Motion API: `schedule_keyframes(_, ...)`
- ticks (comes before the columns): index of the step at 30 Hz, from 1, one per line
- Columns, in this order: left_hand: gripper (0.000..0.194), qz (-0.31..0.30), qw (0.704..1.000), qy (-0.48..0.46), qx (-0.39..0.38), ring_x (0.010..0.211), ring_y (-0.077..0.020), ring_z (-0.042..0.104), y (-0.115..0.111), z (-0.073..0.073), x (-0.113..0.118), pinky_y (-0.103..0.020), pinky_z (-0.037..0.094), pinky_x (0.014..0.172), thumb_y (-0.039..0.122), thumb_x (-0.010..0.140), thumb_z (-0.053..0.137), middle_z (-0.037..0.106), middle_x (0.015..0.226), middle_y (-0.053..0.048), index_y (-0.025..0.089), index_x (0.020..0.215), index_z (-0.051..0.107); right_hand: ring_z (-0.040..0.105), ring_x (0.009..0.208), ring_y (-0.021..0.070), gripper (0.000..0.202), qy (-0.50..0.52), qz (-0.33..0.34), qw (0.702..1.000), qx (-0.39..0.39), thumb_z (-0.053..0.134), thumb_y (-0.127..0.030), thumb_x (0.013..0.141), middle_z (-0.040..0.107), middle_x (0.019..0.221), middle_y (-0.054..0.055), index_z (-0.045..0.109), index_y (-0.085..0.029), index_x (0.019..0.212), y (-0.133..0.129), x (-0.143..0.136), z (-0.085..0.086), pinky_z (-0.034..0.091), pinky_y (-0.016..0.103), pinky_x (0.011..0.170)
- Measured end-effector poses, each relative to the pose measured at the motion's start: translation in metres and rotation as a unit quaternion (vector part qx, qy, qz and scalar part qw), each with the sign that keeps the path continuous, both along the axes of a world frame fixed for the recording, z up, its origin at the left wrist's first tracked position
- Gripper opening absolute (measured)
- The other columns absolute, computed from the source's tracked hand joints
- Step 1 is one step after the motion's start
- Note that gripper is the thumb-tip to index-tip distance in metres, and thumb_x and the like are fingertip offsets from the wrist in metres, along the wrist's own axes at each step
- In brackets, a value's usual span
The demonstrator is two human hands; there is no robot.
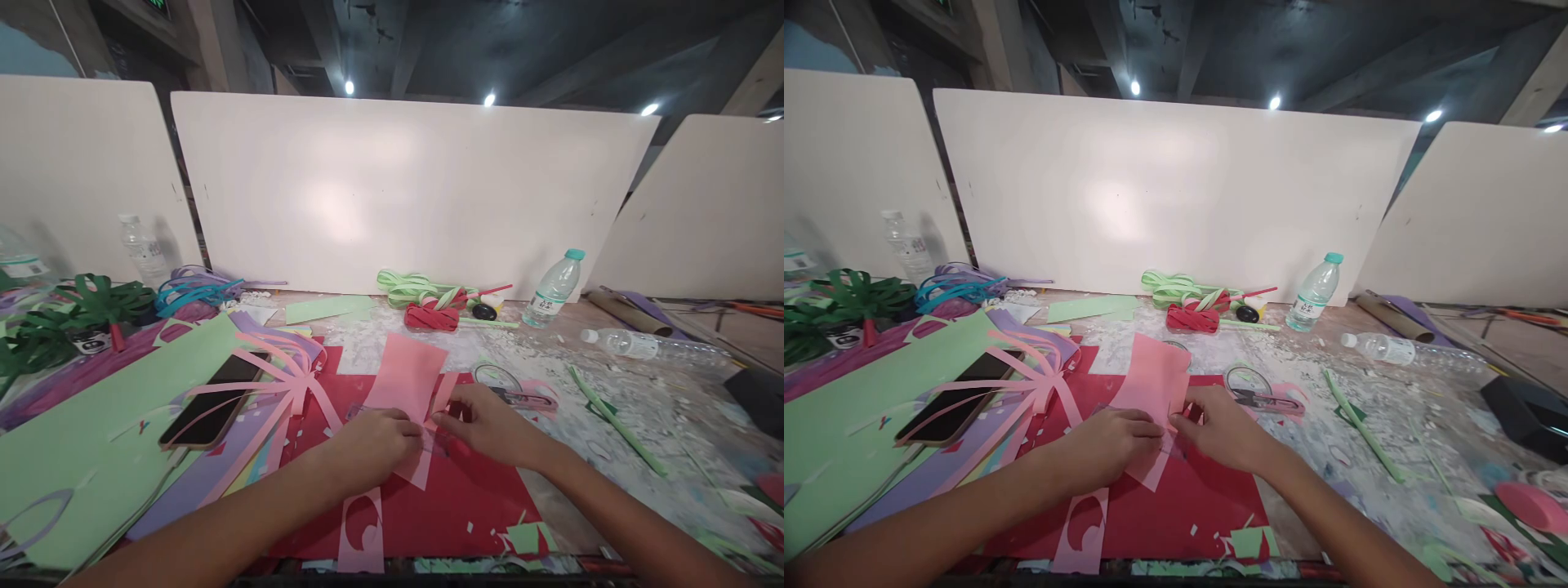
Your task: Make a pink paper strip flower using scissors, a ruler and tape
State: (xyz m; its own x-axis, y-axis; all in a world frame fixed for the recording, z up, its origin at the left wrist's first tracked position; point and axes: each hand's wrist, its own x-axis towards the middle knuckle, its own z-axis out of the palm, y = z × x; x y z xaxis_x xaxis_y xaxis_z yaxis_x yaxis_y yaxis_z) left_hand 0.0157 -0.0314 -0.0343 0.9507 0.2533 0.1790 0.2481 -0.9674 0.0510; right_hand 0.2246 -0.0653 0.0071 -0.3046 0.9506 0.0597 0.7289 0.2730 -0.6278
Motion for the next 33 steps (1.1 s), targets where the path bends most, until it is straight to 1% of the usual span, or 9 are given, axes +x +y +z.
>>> schedule_keyframes(6, 0.031, -0.019, 1.000, 0.007, 0.008, 0.109, -0.0216, 0.058, 0.002, 0.004, 0.000, -0.032, 0.047, 0.093, 0.001, 0.081, 0.050, 0.066, 0.116, -0.007, 0.011, 0.107, 0.063, 0.054, 0.061, 0.0152, 0.015, 0.023, 0.041, 0.999, -0.004, 0.051, -0.023, 0.082, 0.066, 0.074, 0.003, 0.066, -0.021, 0.079, 0.000, 0.004, 0.003, 0.039, 0.025, 0.054)
schedule_keyframes(9, 0.038, -0.032, 0.999, 0.033, 0.003, 0.110, -0.0241, 0.056, 0.006, 0.008, -0.001, -0.034, 0.046, 0.094, 0.002, 0.073, 0.057, 0.064, 0.120, -0.008, 0.011, 0.110, 0.062, 0.052, 0.061, 0.0151, 0.016, 0.012, 0.039, 0.999, 0.007, 0.052, -0.023, 0.083, 0.065, 0.072, 0.003, 0.067, -0.020, 0.080, 0.000, 0.005, 0.006, 0.038, 0.025, 0.054)
schedule_keyframes(12, 0.045, -0.053, 0.998, 0.044, 0.015, 0.112, -0.0257, 0.054, 0.010, 0.009, -0.002, -0.035, 0.045, 0.095, 0.003, 0.066, 0.062, 0.061, 0.123, -0.009, 0.011, 0.111, 0.059, 0.050, 0.057, 0.0135, 0.019, 0.021, 0.045, 0.999, -0.005, 0.050, -0.024, 0.084, 0.062, 0.068, 0.002, 0.066, -0.019, 0.075, 0.002, 0.004, 0.007, 0.037, 0.025, 0.053)
schedule_keyframes(17, 0.040, -0.048, 0.998, 0.016, 0.026, 0.115, -0.0238, 0.052, 0.014, 0.006, -0.001, -0.034, 0.040, 0.099, 0.002, 0.071, 0.060, 0.060, 0.124, -0.007, 0.013, 0.109, 0.059, 0.051, 0.058, 0.0140, 0.022, 0.030, 0.037, 0.999, 0.002, 0.050, -0.029, 0.085, 0.062, 0.070, 0.002, 0.064, -0.019, 0.072, 0.008, 0.006, 0.004, 0.038, 0.025, 0.052)
schedule_keyframes(20, 0.039, -0.053, 0.998, 0.019, 0.015, 0.114, -0.0224, 0.053, 0.016, 0.006, -0.001, -0.031, 0.040, 0.098, 0.000, 0.074, 0.057, 0.062, 0.122, -0.006, 0.015, 0.110, 0.059, 0.051, 0.058, 0.0138, 0.020, 0.025, 0.027, 0.999, 0.008, 0.051, -0.029, 0.084, 0.064, 0.074, 0.003, 0.064, -0.019, 0.073, 0.010, 0.009, 0.003, 0.038, 0.025, 0.052)
schedule_keyframes(25, 0.030, -0.071, 0.997, 0.009, -0.016, 0.113, -0.0202, 0.054, 0.020, 0.009, 0.000, -0.028, 0.039, 0.100, 0.004, 0.085, 0.048, 0.064, 0.118, -0.003, 0.018, 0.108, 0.062, 0.050, 0.057, 0.0128, 0.017, 0.024, 0.025, 0.999, 0.012, 0.051, -0.026, 0.083, 0.063, 0.071, 0.001, 0.063, -0.020, 0.073, 0.010, 0.010, 0.005, 0.037, 0.024, 0.052)
schedule_keyframes(27, 0.030, -0.060, 0.997, 0.003, -0.038, 0.112, -0.0193, 0.056, 0.020, 0.013, 0.001, -0.027, 0.039, 0.098, 0.003, 0.086, 0.046, 0.065, 0.117, -0.003, 0.019, 0.106, 0.063, 0.051, 0.057, 0.0133, 0.017, 0.023, 0.017, 1.000, 0.011, 0.051, -0.027, 0.083, 0.062, 0.069, 0.001, 0.062, -0.020, 0.072, 0.011, 0.010, 0.004, 0.037, 0.025, 0.052)
schedule_keyframes(29, 0.028, -0.023, 0.998, -0.008, -0.062, 0.106, -0.0190, 0.058, 0.018, 0.018, 0.001, -0.026, 0.043, 0.093, 0.005, 0.085, 0.046, 0.066, 0.113, -0.003, 0.019, 0.102, 0.063, 0.050, 0.057, 0.0137, 0.017, 0.022, -0.001, 1.000, 0.012, 0.051, -0.028, 0.083, 0.061, 0.066, 0.001, 0.061, -0.020, 0.072, 0.014, 0.010, 0.001, 0.037, 0.025, 0.052)
schedule_keyframes(33, 0.019, 0.043, 0.996, 0.001, -0.079, 0.093, -0.0206, 0.062, 0.007, 0.027, 0.003, -0.028, 0.047, 0.081, 0.010, 0.083, 0.048, 0.068, 0.095, -0.005, 0.017, 0.091, 0.063, 0.050, 0.054, 0.0143, 0.022, 0.025, -0.046, 0.998, 0.022, 0.048, -0.029, 0.082, 0.059, 0.061, 0.001, 0.058, -0.019, 0.065, 0.022, 0.012, -0.008, 0.037, 0.026, 0.051)
